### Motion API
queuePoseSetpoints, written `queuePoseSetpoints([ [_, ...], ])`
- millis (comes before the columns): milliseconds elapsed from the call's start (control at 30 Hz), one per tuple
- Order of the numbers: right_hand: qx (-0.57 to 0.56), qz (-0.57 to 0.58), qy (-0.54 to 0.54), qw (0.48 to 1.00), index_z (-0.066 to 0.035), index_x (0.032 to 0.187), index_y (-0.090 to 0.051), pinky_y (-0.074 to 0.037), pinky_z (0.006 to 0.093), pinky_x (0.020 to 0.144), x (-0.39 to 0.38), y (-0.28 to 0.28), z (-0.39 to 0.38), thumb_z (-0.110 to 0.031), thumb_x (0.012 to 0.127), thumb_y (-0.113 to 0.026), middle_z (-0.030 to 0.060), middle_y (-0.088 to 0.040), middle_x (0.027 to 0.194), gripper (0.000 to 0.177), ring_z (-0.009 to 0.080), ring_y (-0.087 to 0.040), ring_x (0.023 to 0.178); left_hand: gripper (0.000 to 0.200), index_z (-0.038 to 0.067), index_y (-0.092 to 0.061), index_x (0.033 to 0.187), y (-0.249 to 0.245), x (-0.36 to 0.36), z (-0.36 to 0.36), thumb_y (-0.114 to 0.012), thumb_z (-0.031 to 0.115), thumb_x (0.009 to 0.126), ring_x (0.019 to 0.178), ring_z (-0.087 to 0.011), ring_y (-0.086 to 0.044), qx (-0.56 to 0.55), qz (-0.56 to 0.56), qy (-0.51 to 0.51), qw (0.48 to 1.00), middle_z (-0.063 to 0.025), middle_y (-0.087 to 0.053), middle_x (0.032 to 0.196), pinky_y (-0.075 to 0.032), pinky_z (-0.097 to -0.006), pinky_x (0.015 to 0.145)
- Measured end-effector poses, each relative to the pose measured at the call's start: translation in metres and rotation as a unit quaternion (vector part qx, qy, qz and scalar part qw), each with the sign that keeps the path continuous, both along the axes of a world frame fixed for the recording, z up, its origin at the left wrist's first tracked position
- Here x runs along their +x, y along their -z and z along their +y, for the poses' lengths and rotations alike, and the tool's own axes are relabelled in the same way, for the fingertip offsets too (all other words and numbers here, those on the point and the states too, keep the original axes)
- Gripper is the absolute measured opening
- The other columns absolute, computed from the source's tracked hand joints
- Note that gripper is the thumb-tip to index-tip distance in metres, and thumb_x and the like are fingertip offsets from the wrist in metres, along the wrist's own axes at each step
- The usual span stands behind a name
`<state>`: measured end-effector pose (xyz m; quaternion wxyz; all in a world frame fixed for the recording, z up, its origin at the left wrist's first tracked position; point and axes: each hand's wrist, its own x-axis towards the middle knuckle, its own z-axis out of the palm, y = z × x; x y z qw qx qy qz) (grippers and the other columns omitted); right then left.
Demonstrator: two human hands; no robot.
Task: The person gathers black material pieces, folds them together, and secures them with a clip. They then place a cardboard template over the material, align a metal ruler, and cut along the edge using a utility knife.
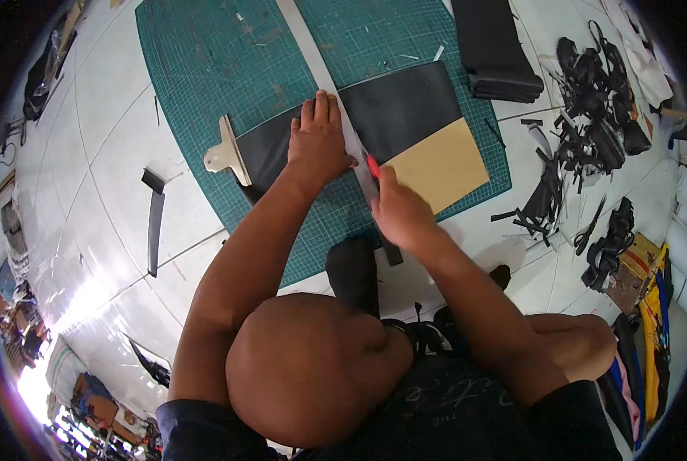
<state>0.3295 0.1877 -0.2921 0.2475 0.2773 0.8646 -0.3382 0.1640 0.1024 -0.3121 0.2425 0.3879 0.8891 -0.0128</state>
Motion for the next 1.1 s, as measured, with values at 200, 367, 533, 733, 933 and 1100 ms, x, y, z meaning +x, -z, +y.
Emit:
queuePoseSetpoints([
  [200, 0.020, 0.006, -0.012, 1.000, -0.001, 0.117, -0.040, -0.053, 0.0558, 0.070, 0.076, 0.005, -0.014, -0.016, 0.096, -0.058, 0.0271, -0.067, 0.084, 0.032, 0.0474, -0.067, 0.079, 0.124, -0.004, -0.022, 0.154, 0.003, 0.003, -0.001, -0.092, 0.046, 0.065, 0.147, -0.0375, -0.031, 0.008, -0.003, -0.005, 1.000, -0.0199, -0.026, 0.160, -0.038, -0.0511, 0.117],
  [367, -0.001, 0.064, 0.015, 0.998, -0.001, 0.112, -0.041, -0.052, 0.0559, 0.069, 0.071, -0.021, -0.009, -0.015, 0.097, -0.055, 0.0279, -0.065, 0.080, 0.025, 0.0482, -0.066, 0.077, 0.123, -0.003, -0.023, 0.154, 0.008, 0.005, -0.007, -0.092, 0.044, 0.065, 0.147, -0.0362, -0.031, 0.028, 0.007, -0.010, 1.000, -0.0175, -0.026, 0.160, -0.040, -0.0527, 0.115],
  [533, 0.013, 0.101, 0.031, 0.994, -0.001, 0.109, -0.042, -0.052, 0.0571, 0.072, 0.021, -0.010, 0.002, -0.016, 0.098, -0.053, 0.0291, -0.065, 0.083, 0.022, 0.0490, -0.066, 0.081, 0.123, -0.002, -0.021, 0.155, 0.005, 0.003, -0.004, -0.092, 0.043, 0.065, 0.148, -0.0369, -0.030, 0.024, 0.002, -0.011, 1.000, -0.0172, -0.026, 0.160, -0.038, -0.0531, 0.116],
  [733, 0.005, 0.009, 0.019, 1.000, -0.001, 0.120, -0.041, -0.055, 0.0521, 0.086, -0.066, -0.001, 0.009, -0.017, 0.100, -0.051, 0.0288, -0.068, 0.107, 0.027, 0.0442, -0.069, 0.100, 0.112, -0.003, -0.021, 0.155, 0.013, 0.002, -0.005, -0.084, 0.041, 0.074, 0.148, -0.0370, -0.030, 0.016, 0.012, -0.002, 1.000, -0.0180, -0.024, 0.161, -0.037, -0.0527, 0.117],
  [933, 0.010, -0.008, 0.008, 1.000, -0.001, 0.122, -0.041, -0.053, 0.0519, 0.094, -0.079, 0.004, 0.009, -0.015, 0.100, -0.051, 0.0291, -0.065, 0.119, 0.028, 0.0427, -0.067, 0.109, 0.098, -0.004, -0.025, 0.154, 0.020, 0.002, -0.008, -0.075, 0.037, 0.081, 0.146, -0.0378, -0.033, 0.035, 0.038, 0.005, 0.999, -0.0196, -0.027, 0.159, -0.037, -0.0530, 0.116],
  [1100, -0.010, -0.039, 0.001, 0.999, 0.002, 0.127, -0.042, -0.051, 0.0526, 0.099, -0.085, 0.000, 0.012, -0.013, 0.100, -0.048, 0.0299, -0.064, 0.121, 0.032, 0.0438, -0.064, 0.116, 0.096, -0.004, -0.027, 0.153, 0.030, 0.002, -0.008, -0.076, 0.037, 0.081, 0.145, -0.0375, -0.035, 0.051, 0.064, 0.009, 0.997, -0.0202, -0.029, 0.157, -0.039, -0.0533, 0.114],
])
